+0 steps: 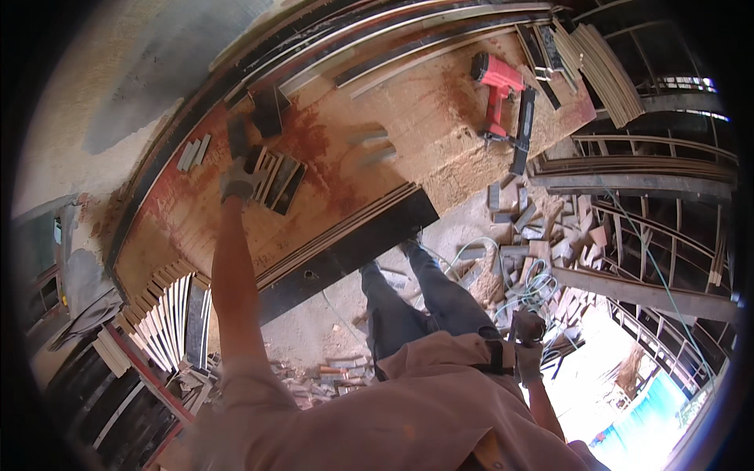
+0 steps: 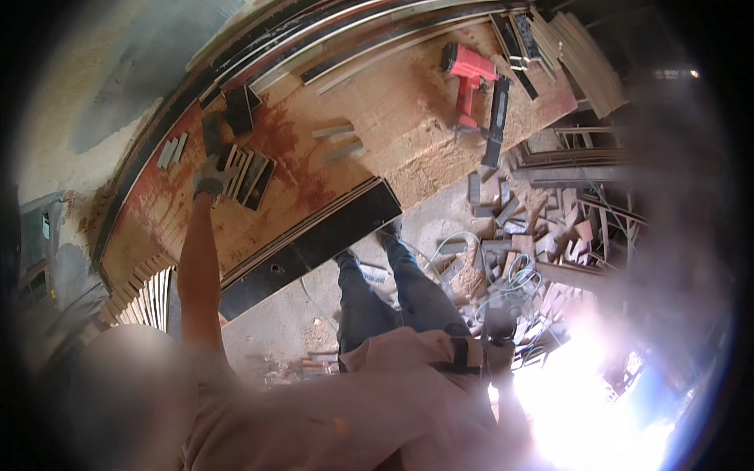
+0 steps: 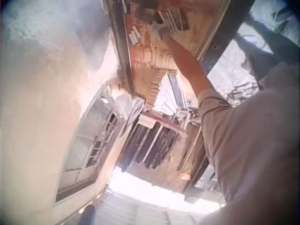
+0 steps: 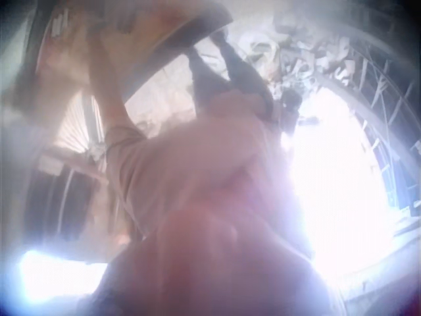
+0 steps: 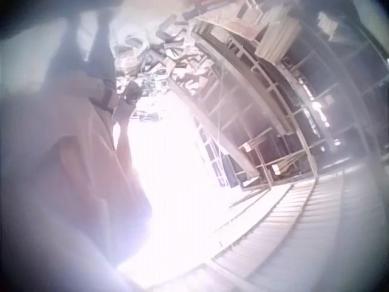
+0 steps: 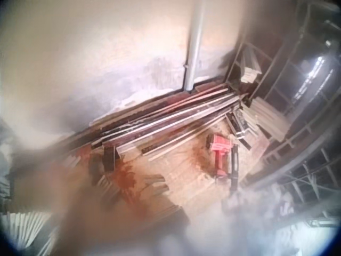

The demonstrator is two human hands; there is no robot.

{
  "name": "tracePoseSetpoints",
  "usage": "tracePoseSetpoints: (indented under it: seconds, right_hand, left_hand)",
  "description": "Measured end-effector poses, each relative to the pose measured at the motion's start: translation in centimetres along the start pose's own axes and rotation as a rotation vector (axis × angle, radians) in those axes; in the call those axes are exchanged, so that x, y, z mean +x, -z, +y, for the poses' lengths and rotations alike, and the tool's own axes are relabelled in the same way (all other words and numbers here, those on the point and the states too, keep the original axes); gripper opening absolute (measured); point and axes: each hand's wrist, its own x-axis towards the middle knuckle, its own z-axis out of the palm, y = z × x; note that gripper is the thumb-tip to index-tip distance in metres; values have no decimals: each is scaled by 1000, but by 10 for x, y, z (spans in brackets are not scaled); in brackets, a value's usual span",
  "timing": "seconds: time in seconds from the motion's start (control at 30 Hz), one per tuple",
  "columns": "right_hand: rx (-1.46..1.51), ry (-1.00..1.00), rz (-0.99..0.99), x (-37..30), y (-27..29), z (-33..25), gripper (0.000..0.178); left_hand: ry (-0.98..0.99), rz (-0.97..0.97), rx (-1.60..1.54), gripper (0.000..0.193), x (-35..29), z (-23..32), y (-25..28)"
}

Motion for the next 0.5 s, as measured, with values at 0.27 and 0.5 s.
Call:
tracePoseSetpoints:
  seconds: [0.27, 0.5]
  right_hand:
    - [-252, 272, -120, 70, -25, 79, 17]
    - [136, -52, -146, 78, -76, -21, 16]
  left_hand:
    - [-30, -285, -2099, 46, -226, 149, 33]
    - [230, -340, -2333, 53, -323, 227, -58]
